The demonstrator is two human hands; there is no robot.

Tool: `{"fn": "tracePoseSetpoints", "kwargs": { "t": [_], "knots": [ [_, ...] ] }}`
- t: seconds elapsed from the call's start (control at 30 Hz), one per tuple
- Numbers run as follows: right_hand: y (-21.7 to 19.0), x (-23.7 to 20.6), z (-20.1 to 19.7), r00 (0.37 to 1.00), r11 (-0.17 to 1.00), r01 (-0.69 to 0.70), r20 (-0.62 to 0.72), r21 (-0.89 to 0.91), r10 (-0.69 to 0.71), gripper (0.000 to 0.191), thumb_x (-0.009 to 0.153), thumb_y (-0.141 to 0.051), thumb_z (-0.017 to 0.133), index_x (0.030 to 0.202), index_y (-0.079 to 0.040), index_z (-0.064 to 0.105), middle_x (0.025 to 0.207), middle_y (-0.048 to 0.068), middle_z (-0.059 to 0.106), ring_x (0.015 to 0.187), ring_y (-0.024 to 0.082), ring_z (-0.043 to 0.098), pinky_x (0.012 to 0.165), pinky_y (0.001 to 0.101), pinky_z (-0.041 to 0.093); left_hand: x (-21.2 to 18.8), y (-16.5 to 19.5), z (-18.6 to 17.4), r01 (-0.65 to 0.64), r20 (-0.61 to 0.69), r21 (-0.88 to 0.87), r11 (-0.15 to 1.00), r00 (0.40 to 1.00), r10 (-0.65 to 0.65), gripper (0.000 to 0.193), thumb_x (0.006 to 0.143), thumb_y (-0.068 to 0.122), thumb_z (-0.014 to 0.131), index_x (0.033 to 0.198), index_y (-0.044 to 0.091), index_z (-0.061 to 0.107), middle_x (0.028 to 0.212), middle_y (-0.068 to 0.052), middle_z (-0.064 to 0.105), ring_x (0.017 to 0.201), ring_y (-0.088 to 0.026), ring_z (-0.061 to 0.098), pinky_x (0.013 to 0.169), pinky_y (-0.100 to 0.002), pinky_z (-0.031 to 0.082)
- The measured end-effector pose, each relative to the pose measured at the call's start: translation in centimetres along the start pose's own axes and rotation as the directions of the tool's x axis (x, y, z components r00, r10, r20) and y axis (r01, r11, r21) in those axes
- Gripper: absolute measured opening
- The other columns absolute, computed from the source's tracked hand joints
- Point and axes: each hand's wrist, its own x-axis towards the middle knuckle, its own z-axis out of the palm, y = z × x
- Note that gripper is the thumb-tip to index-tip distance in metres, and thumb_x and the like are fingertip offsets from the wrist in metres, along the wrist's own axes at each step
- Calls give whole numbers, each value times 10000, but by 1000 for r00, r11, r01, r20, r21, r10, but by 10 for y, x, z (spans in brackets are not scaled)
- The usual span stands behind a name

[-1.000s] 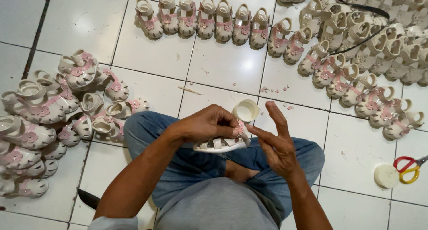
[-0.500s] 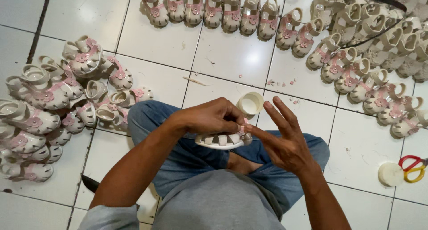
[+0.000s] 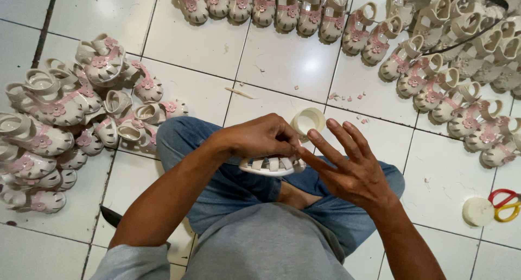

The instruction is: The person sits on the floor and assembles small white shoes with pink floral decorations. They repeatedly pick up a shoe, apply a white substance from a small cup to the sole, press the sole, and place the finished shoe in a row on the floor.

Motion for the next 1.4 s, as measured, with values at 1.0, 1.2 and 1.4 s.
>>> {"fn": "tracePoseSetpoints", "kwargs": {
  "t": [1.0,1.2,1.4],
  "knots": [
    [-4,-17,17,898,704,-263,-99,660,428,425,941,28,651,1291,-202,723,1712,140,255,1630,334,230,1304,514,353,7,-3,4,-32,17,-167,985,999,35,142,907,96,726,965,-22,778,818,-26,737,692,-62,624,629,-248,515],
    [-7,-22,12,879,442,-186,-53,877,474,404,945,2,581,1296,-144,718,1720,160,298,1661,316,212,1331,508,303,8,-6,3,-37,20,-293,955,999,45,176,887,81,722,1018,-17,785,869,-39,765,708,-61,645,644,-238,528],
    [-16,-14,13,791,140,-288,153,947,593,735,888,-19,696,1560,-5,401,1259,135,680,1255,251,623,1141,415,454,-6,-6,-2,-200,-50,-361,911,980,195,186,964,100,687,1075,-26,769,892,-29,739,768,-48,621,684,-227,522]
  ]
}}
